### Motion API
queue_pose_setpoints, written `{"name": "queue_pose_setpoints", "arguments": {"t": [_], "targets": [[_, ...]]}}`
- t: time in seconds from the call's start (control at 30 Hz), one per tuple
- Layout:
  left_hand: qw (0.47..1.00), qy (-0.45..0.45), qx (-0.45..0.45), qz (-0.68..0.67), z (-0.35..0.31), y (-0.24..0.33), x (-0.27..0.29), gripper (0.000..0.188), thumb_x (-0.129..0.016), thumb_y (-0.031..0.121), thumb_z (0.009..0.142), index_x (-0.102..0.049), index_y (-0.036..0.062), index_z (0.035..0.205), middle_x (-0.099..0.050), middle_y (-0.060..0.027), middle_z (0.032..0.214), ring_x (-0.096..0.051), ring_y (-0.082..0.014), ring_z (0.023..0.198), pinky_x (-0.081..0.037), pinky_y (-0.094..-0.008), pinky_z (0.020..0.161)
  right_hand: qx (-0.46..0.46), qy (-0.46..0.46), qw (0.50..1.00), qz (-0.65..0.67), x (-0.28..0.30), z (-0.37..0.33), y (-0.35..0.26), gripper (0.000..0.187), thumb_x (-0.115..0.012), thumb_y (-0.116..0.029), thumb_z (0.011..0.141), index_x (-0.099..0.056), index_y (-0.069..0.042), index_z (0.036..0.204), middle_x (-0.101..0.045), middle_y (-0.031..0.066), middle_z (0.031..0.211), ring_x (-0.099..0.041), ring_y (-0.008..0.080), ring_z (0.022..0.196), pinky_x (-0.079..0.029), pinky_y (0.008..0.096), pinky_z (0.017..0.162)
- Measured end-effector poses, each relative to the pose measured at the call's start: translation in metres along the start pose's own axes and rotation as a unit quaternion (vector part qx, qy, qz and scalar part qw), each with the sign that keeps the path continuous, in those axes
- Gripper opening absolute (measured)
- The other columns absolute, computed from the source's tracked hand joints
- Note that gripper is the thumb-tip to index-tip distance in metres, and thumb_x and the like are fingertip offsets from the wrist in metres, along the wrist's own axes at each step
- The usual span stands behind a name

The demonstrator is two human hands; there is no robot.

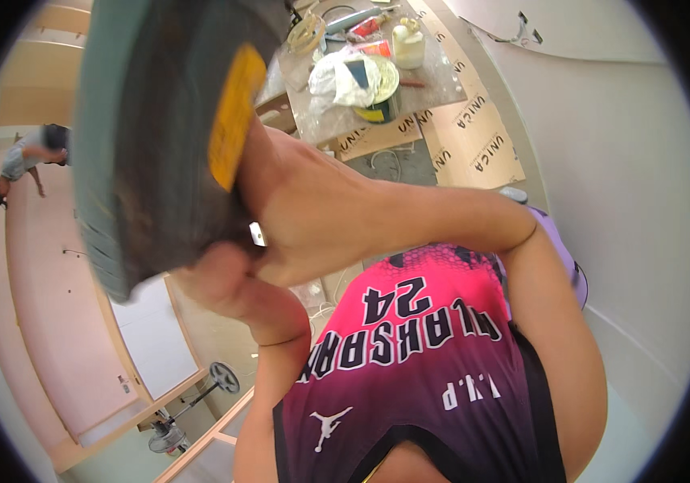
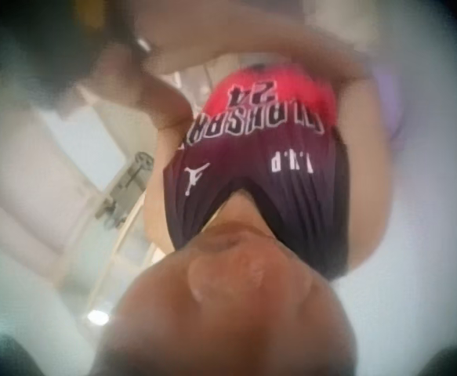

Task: The person works in a cluttered room with other workers, handling a tape measure, an angle grinder, and a cloth. They measure a wooden panel, plug in the angle grinder, and wipe a surface with a cloth while other workers assemble nearby.

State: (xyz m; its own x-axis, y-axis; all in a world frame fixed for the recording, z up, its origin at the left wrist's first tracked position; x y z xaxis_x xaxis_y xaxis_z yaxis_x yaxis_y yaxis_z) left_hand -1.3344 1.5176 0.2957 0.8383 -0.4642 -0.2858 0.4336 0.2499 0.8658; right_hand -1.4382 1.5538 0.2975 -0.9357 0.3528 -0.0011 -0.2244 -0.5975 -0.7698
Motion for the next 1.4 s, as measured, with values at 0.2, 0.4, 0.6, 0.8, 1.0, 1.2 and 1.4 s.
{"name": "queue_pose_setpoints", "arguments": {"t": [0.2, 0.4, 0.6, 0.8, 1.0, 1.2, 1.4], "targets": [[0.988, -0.126, 0.047, 0.080, 0.011, -0.061, -0.020, 0.043, -0.083, 0.017, 0.083, -0.064, 0.0012, 0.119, -0.069, -0.0068, 0.108, -0.066, -0.0208, 0.104, -0.047, -0.0433, 0.105, 0.079, 0.035, 0.995, 0.053, 0.074, 0.114, -0.013, 0.041, -0.075, -0.018, 0.075, -0.056, 0.009, 0.101, -0.065, 0.0256, 0.092, -0.065, 0.0428, 0.085, -0.054, 0.0474, 0.075], [0.852, -0.140, 0.269, 0.426, -0.043, -0.178, 0.031, 0.015, -0.076, 0.012, 0.091, -0.070, -0.0010, 0.087, -0.068, -0.0011, 0.073, -0.066, -0.0116, 0.078, -0.051, -0.0314, 0.082, 0.051, 0.020, 0.995, 0.077, 0.156, 0.179, 0.017, 0.041, -0.074, -0.017, 0.075, -0.057, 0.009, 0.102, -0.065, 0.0234, 0.092, -0.065, 0.0386, 0.083, -0.053, 0.0449, 0.074], [0.649, 0.006, 0.310, 0.695, -0.061, -0.233, 0.270, 0.037, -0.060, 0.033, 0.101, -0.073, -0.0012, 0.106, -0.067, -0.0187, 0.078, -0.067, -0.0221, 0.078, -0.055, -0.0410, 0.072, 0.008, -0.025, 0.995, 0.094, 0.217, 0.217, 0.054, 0.041, -0.073, -0.017, 0.075, -0.058, 0.009, 0.103, -0.065, 0.0212, 0.091, -0.064, 0.0344, 0.080, -0.052, 0.0424, 0.072], [0.836, 0.313, 0.306, 0.331, 0.086, -0.224, 0.338, 0.038, -0.043, 0.033, 0.111, -0.064, 0.0040, 0.122, -0.074, -0.0109, 0.099, -0.073, -0.0195, 0.088, -0.059, -0.0309, 0.072, -0.048, -0.056, 0.994, 0.080, 0.294, 0.242, 0.109, 0.041, -0.072, -0.017, 0.075, -0.059, 0.010, 0.104, -0.065, 0.0190, 0.091, -0.064, 0.0302, 0.078, -0.052, 0.0399, 0.070], [0.884, 0.264, 0.099, 0.373, 0.336, -0.156, 0.288, 0.050, -0.061, 0.037, 0.105, -0.061, -0.0005, 0.138, -0.069, -0.0121, 0.132, -0.067, -0.0232, 0.122, -0.053, -0.0328, 0.100, -0.091, -0.080, 0.991, 0.057, 0.405, 0.278, 0.173, 0.041, -0.071, -0.016, 0.076, -0.060, 0.010, 0.105, -0.065, 0.0168, 0.091, -0.063, 0.0260, 0.076, -0.051, 0.0375, 0.068], [0.878, 0.134, 0.046, 0.457, 0.459, -0.171, 0.157, 0.047, -0.074, 0.034, 0.098, -0.066, 0.0000, 0.130, -0.073, -0.0082, 0.120, -0.070, -0.0188, 0.115, -0.056, -0.0302, 0.093, -0.161, -0.092, 0.981, 0.060, 0.523, 0.309, 0.257, 0.041, -0.071, -0.016, 0.076, -0.061, 0.010, 0.106, -0.066, 0.0146, 0.091, -0.063, 0.0219, 0.073, -0.050, 0.0350, 0.067], [0.859, 0.176, -0.031, 0.480, 0.575, -0.213, 0.078, 0.040, -0.079, 0.025, 0.094, -0.069, 0.0034, 0.127, -0.075, -0.0030, 0.108, -0.069, -0.0099, 0.097, -0.055, -0.0224, 0.081, -0.203, -0.096, 0.972, 0.069, 0.594, 0.329, 0.301, 0.042, -0.070, -0.016, 0.076, -0.062, 0.010, 0.107, -0.066, 0.0124, 0.091, -0.062, 0.0177, 0.071, -0.050, 0.0325, 0.065]]}}
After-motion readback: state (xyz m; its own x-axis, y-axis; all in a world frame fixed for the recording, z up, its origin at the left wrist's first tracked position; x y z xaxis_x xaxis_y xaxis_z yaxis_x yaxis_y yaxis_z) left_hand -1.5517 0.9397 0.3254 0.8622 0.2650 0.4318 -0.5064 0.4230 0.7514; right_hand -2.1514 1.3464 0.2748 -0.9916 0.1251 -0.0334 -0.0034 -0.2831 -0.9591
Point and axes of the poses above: each hand's wrist, its own z-axis towards the middle knuckle, its own x-axis out of the back of the hand, y = z × x, the point moved 1 cm from there along z, towards the middle knuckle
